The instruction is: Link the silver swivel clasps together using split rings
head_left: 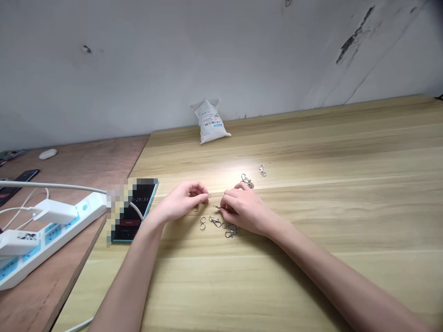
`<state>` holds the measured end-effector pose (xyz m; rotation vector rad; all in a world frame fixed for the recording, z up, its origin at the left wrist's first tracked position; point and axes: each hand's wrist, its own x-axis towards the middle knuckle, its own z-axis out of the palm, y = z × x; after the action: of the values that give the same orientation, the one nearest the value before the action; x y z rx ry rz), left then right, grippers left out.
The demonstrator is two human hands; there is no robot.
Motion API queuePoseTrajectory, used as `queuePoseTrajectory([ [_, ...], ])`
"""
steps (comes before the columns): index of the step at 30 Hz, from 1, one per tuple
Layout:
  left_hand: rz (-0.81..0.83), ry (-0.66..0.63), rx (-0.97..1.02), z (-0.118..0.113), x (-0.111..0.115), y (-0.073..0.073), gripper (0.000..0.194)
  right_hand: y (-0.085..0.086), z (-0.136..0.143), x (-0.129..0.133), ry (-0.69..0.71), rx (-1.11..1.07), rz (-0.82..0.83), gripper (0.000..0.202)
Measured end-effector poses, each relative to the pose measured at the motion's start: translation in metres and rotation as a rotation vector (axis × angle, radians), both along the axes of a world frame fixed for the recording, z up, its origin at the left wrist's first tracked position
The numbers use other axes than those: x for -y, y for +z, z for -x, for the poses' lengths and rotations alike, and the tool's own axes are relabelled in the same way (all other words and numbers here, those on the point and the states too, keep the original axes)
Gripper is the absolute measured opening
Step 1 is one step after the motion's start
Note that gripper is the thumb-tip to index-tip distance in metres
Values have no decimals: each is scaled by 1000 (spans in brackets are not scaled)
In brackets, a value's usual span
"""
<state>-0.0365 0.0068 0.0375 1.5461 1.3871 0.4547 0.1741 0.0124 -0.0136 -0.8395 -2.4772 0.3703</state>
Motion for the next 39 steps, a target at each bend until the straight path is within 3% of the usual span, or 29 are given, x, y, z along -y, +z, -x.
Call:
queuePoseTrajectory([
  [9, -209, -1, -63, -13, 1, -8, 21, 3, -9, -3, -112, -227, 18, 15],
  [19, -228, 19, 22, -23, 1, -14, 12, 3, -8, -3, -110, -254, 61, 13],
  [39, -207, 8, 31, -31, 1, -23, 14, -1, -10, -5, -67, -297, 153, 6],
])
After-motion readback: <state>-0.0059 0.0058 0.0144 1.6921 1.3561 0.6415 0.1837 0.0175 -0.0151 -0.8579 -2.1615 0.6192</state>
